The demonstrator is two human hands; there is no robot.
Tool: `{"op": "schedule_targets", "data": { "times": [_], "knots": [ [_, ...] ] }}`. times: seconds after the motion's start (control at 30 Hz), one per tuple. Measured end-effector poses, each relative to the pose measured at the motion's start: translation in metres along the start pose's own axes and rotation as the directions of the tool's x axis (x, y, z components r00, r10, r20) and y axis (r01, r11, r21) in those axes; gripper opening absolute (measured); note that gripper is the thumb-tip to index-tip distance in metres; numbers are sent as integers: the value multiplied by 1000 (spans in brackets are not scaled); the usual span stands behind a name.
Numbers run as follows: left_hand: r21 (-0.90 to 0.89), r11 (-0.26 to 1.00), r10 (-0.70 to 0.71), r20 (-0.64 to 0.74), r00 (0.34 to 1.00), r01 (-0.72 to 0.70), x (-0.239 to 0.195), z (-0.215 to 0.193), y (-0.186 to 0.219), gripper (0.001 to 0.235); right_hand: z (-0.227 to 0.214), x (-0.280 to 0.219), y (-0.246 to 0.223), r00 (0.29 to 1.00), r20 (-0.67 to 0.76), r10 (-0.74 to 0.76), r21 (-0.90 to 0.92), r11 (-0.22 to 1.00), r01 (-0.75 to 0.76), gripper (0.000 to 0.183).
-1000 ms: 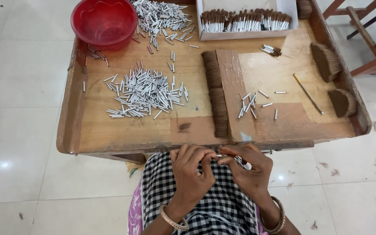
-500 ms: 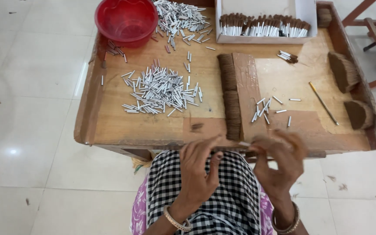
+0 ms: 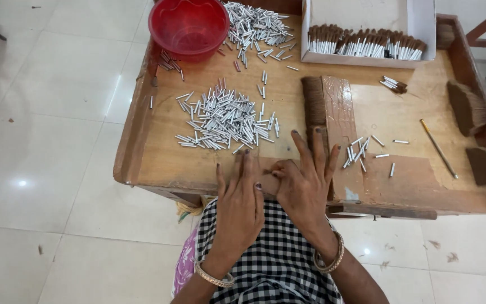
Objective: The person sits at a workbench assembling brushes. They pick metal ferrules from a pile, insert tufts of bristles into them, and press the bristle ends against a wooden block to seat them, placing finished brushes into a box and setting rejects aside.
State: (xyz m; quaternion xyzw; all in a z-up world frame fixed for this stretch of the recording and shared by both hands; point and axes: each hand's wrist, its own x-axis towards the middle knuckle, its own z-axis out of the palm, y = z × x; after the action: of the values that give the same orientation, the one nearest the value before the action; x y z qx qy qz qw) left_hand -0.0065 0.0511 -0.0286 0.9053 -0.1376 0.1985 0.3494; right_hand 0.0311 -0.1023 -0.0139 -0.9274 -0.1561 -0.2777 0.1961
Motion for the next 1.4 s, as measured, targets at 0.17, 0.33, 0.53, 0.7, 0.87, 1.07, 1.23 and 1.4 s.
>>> {"op": "schedule_targets", "data": {
  "times": [0.17, 0.33, 0.53, 0.7, 0.87, 1.07, 1.23, 1.4],
  "knots": [
    [-413, 909, -88, -64, 994, 54, 3, 0, 25, 52, -39, -26, 9, 995, -98, 7, -91, 996, -16, 11],
    [-952, 165, -96, 243, 965, 256, 19, 38, 54, 67, -44, -51, 24, 990, -95, 107, -324, 937, -132, 9],
    [-965, 100, -130, 229, 965, 243, 25, 75, 77, 78, -64, -37, 24, 987, -28, 158, -239, 958, -160, 22],
    [-968, 139, -219, 176, 960, 209, 23, 66, 78, 79, -65, -26, 29, 994, 32, 105, -182, 978, -97, 28],
    [-978, 155, -216, 104, 971, 140, 23, 73, 81, 76, -66, -23, 32, 996, 45, 80, -191, 979, -70, 19],
    [-973, 73, -255, 196, 947, 221, 19, 72, 86, 76, -75, -14, 33, 996, 78, 51, -152, 988, -38, 24],
    [-493, 864, -123, -7, 992, 103, 25, 37, 59, 43, -63, -8, 42, 991, 134, 11, -181, 983, 13, 10],
    [-147, 988, 59, 36, 998, -53, 33, 39, 47, 30, -57, -14, 48, 990, 117, -73, -221, 970, 98, 13]
  ]
}}
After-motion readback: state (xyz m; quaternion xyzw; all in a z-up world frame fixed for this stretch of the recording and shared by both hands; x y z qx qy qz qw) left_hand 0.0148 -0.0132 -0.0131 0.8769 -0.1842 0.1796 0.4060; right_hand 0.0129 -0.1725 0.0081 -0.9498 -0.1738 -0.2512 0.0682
